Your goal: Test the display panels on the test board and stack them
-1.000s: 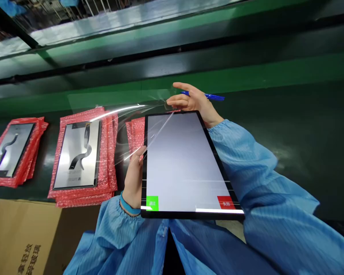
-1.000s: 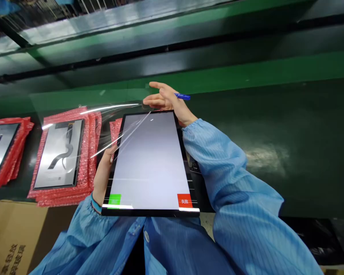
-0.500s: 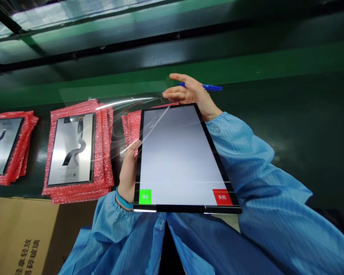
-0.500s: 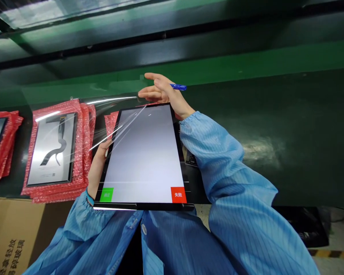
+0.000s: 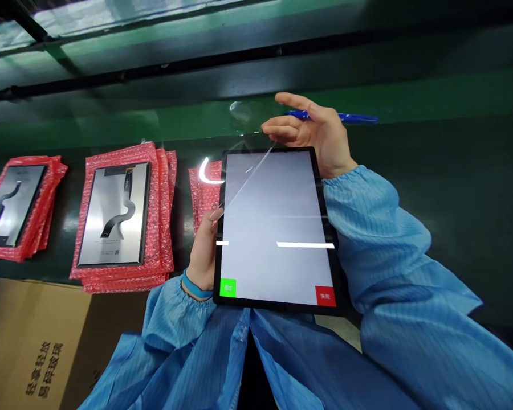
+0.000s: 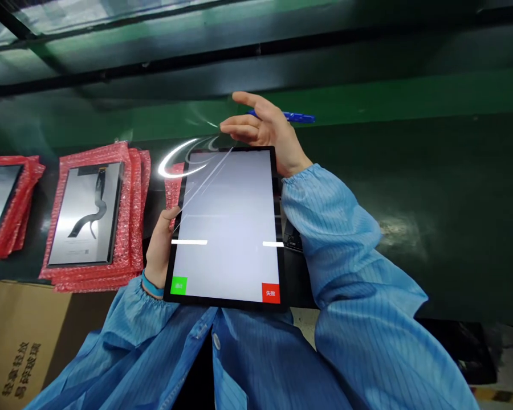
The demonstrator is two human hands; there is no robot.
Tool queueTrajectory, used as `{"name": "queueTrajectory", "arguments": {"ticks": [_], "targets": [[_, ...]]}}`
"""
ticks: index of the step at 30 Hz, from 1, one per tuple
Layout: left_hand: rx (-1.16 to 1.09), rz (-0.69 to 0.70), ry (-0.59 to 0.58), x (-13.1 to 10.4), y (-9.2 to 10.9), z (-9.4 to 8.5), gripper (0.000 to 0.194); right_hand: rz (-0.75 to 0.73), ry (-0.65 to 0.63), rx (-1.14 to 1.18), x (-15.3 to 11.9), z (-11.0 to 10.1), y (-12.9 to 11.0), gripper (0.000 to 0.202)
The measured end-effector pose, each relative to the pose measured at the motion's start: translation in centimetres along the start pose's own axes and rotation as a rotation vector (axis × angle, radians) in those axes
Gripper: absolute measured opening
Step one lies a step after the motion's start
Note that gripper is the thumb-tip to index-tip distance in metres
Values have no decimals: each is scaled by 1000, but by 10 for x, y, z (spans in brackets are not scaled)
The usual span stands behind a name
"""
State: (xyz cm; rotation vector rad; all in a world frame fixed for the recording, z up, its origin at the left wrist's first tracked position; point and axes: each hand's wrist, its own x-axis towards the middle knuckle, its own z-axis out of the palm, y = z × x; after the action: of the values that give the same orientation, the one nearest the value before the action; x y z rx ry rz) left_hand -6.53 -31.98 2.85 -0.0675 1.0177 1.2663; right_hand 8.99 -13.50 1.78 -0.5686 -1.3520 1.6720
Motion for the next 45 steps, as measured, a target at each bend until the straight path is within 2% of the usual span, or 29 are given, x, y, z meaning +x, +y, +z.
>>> {"name": "queueTrajectory", "arguments": {"ticks": [3, 6, 12, 14, 18, 22, 23, 26, 31, 37, 42, 45], "targets": [[-5, -84, -52, 5, 0, -9, 31, -82, -86, -1, -3, -2, -8, 35], [1, -84, -78, 6, 0, -15, 28, -72, -176, -25, -4, -3, -19, 34], [-9, -78, -72, 5, -3, -16, 18, 60, -85, -137, -7, 7, -38, 17], [-3, -88, -76, 5, -4, -17, 19, 72, -118, -161, -8, 6, -40, 20], [22, -143, -92, 5, -5, -21, 24, 58, -211, -190, -9, 0, -38, 41], [29, -235, -127, 3, -8, -23, 28, -28, -301, -116, -11, -5, -34, 31], [32, -258, -128, 3, -9, -23, 30, -39, -313, -91, -10, -6, -32, 38], [50, -272, -83, 0, -11, -20, 29, 3, -292, -88, -7, -9, -27, 58], [40, -272, -30, -3, -11, -18, 23, -10, -370, -170, -2, -15, -20, 60], [44, -238, -2, -6, -10, -14, 24, -104, -272, -588, 0, -22, -17, 54], [52, -173, 53, -10, -10, -12, 14, -195, -266, -668, 2, -26, -14, 52], [53, -137, 94, -11, -10, -11, 8, -153, -235, -661, 1, -24, -14, 57]]}}
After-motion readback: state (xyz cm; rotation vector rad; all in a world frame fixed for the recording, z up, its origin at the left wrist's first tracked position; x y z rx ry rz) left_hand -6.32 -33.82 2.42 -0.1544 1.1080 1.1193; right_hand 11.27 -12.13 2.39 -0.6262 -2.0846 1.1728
